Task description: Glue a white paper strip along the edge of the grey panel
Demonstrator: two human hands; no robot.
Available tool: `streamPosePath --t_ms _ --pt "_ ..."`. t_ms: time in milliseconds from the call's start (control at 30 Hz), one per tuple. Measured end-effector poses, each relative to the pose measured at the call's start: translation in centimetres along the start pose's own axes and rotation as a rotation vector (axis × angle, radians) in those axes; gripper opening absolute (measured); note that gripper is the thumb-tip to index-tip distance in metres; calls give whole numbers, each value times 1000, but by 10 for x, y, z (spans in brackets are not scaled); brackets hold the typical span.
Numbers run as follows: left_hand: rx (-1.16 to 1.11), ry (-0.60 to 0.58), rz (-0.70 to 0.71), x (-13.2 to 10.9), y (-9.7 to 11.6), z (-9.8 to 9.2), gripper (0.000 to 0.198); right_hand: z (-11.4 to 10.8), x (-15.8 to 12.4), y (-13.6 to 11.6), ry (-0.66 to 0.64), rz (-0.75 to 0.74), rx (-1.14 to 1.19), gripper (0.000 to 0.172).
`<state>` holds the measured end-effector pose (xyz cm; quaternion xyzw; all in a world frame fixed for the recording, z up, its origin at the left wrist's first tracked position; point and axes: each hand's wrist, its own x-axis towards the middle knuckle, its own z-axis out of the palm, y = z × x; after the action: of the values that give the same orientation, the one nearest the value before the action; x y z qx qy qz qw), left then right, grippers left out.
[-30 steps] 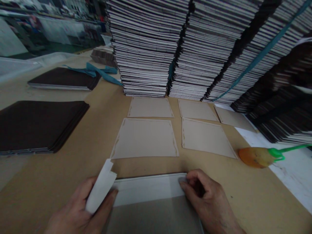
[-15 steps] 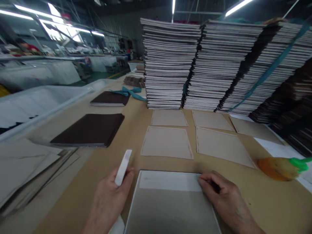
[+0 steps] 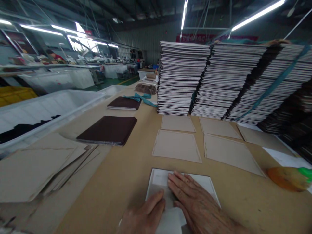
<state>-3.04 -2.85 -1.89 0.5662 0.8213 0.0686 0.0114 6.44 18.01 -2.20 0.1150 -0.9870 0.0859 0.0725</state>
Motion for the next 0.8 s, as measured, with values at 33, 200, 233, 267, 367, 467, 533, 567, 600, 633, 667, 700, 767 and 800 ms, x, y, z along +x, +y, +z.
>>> streamPosePath --t_ms 33,200,233,267,367,467,533,567,600,633,667,700,767,800 --pt "-14 9 10 0 0 0 39 5 1 1 -2 -11 9 59" --pt "-67 101 22 1 -1 7 32 15 1 4 11 -23 -22 61" --pt "-57 124 24 1 -1 10 30 15 0 4 11 -26 -38 60" --pt "-43 146 25 1 -1 12 29 15 0 4 7 -29 -45 60" --pt "-16 183 29 1 -1 18 29 14 2 4 1 -32 -12 63" --pt "-36 161 48 0 -1 17 31 13 3 4 7 -48 8 67" --pt "-41 133 55 -1 0 13 31 13 4 4 14 -70 -9 68" --pt "-43 123 48 -1 0 11 31 14 4 5 15 -76 -22 68" --pt "-47 112 30 0 0 8 31 14 4 5 10 -81 -32 69" --pt "-52 98 -1 0 1 6 32 15 3 5 0 -79 -39 70" --pt "-56 77 -46 1 2 3 36 15 3 5 -12 -73 -40 71" --pt "-60 49 -101 3 3 1 43 14 3 5 -24 -65 -32 73" --pt "-55 -46 -222 5 5 -3 65 10 3 3 -46 -36 4 75" --pt "-51 -103 -271 7 6 -4 75 7 3 1 -61 -18 27 75"
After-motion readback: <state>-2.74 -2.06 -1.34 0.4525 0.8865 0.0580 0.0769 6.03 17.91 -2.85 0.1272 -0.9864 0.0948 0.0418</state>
